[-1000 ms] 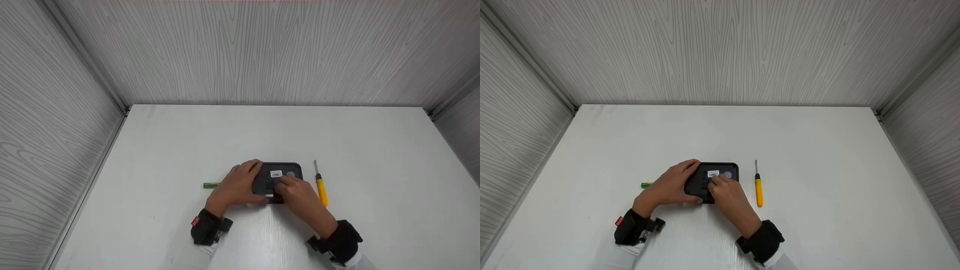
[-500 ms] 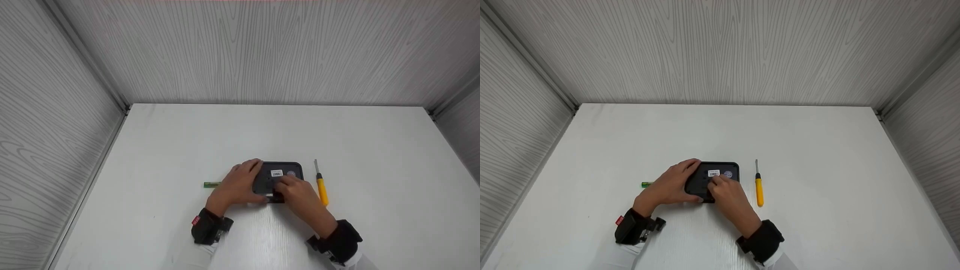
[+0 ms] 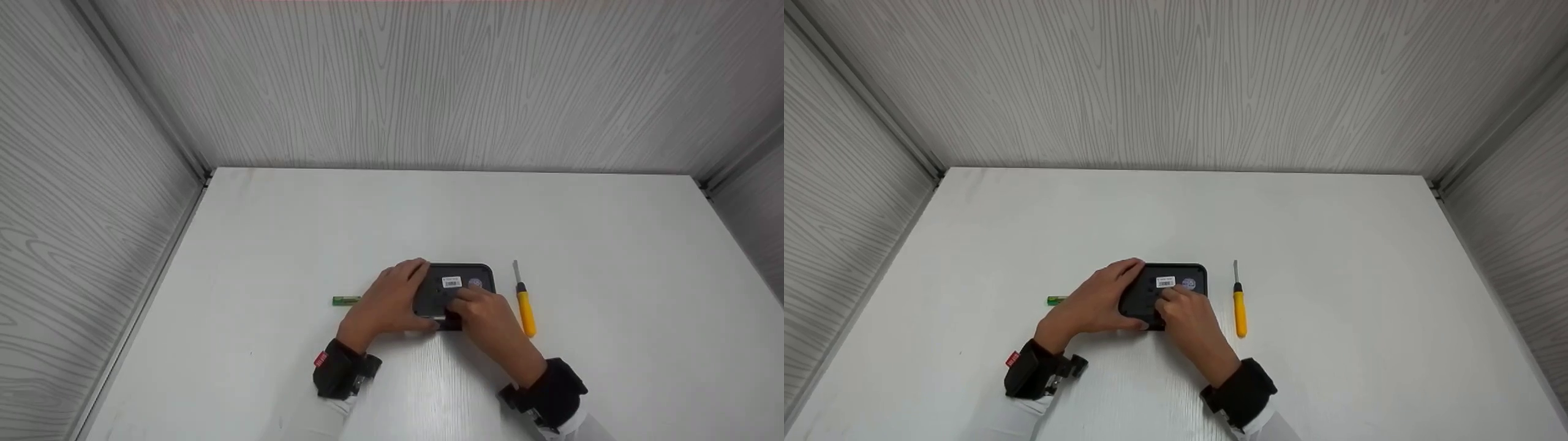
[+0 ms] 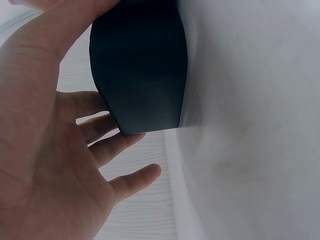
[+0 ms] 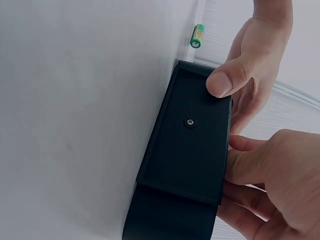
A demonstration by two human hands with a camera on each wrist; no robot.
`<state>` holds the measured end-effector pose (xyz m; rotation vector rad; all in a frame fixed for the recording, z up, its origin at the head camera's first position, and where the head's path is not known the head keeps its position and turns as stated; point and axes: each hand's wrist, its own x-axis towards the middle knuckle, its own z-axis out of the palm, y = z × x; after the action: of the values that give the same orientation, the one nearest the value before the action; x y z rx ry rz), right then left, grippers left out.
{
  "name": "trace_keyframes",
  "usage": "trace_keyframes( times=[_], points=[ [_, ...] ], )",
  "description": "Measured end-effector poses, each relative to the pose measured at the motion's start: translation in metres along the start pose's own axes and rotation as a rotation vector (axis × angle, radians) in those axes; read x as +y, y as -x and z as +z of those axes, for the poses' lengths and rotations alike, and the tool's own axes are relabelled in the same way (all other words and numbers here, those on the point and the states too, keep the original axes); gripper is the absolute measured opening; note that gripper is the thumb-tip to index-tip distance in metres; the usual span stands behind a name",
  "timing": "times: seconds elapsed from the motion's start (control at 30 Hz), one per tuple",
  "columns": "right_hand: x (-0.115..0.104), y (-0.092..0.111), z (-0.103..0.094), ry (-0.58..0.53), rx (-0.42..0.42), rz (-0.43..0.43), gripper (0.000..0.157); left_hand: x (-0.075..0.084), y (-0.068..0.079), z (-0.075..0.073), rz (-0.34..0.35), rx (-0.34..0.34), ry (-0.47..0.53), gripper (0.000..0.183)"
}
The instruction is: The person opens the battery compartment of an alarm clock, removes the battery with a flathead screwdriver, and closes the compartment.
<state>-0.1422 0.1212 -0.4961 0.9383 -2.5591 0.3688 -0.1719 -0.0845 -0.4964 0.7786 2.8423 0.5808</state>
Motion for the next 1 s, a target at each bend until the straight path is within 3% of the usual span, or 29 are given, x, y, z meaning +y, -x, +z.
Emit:
trace_keyframes(
  times=[0.47,1.0],
  points=[
    [0.0028,-0.0009,0.0017,-0.035,0.001,-0.015,0.024,-0.0014,0.0011,0.0003,-0.014,-0.006,0.014,0.102],
    [0.0042,-0.0019,-0.0076,-0.077,-0.097,0.01,0.018,0.0013,0.0008,-0.0012,-0.014,-0.009,-0.006,0.101]
  ],
)
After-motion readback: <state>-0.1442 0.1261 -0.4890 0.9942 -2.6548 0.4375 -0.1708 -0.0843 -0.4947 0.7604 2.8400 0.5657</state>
